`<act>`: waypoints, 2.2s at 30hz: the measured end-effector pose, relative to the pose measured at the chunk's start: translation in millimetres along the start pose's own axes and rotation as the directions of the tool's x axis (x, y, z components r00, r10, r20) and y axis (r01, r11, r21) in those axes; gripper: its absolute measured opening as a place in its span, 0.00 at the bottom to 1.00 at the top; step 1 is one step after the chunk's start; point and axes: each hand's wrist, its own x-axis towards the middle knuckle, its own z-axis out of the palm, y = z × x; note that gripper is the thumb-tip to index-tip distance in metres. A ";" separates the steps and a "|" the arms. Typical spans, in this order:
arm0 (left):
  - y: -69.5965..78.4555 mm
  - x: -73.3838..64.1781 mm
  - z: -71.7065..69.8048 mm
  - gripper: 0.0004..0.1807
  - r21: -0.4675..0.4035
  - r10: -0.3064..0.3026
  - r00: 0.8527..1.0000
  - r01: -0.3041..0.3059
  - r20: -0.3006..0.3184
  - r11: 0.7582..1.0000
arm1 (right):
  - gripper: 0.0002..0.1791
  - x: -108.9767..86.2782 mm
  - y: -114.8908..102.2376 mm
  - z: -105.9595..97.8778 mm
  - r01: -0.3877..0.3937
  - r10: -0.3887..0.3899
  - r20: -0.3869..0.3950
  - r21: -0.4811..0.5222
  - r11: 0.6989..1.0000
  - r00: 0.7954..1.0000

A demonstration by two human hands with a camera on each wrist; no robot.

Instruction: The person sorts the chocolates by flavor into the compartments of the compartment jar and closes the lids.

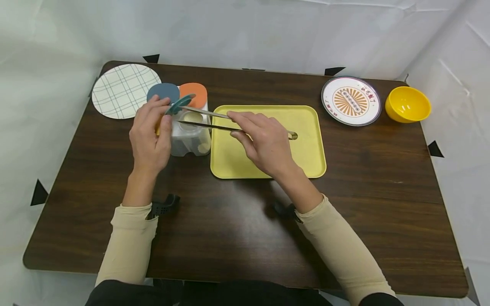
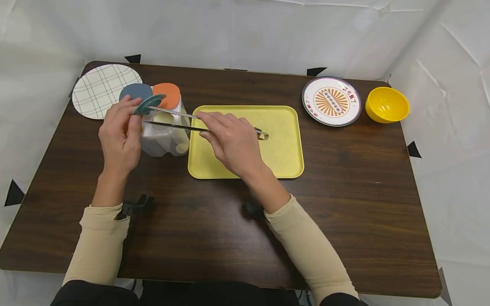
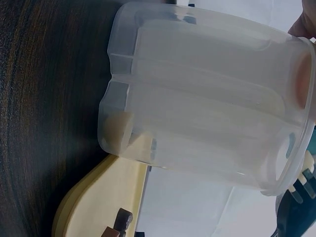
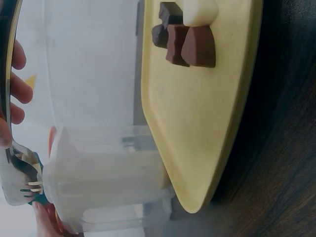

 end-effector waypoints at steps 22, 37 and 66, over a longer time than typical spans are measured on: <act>1.1 -0.1 -0.1 0.21 -0.014 0.013 1.000 -0.014 -0.020 1.000 | 0.23 5.2 -3.7 4.7 0.008 -0.008 0.034 -0.002 1.000 0.999; 2.2 1.1 0.9 0.21 -0.015 0.012 0.999 -0.012 -0.032 1.000 | 0.27 1.7 0.3 0.2 -0.037 0.036 0.068 0.014 0.999 0.997; 2.5 1.8 1.8 0.21 -0.025 -0.011 1.000 0.010 -0.029 1.000 | 0.30 -89.5 88.5 -87.0 -0.477 0.462 0.525 -0.117 0.871 0.715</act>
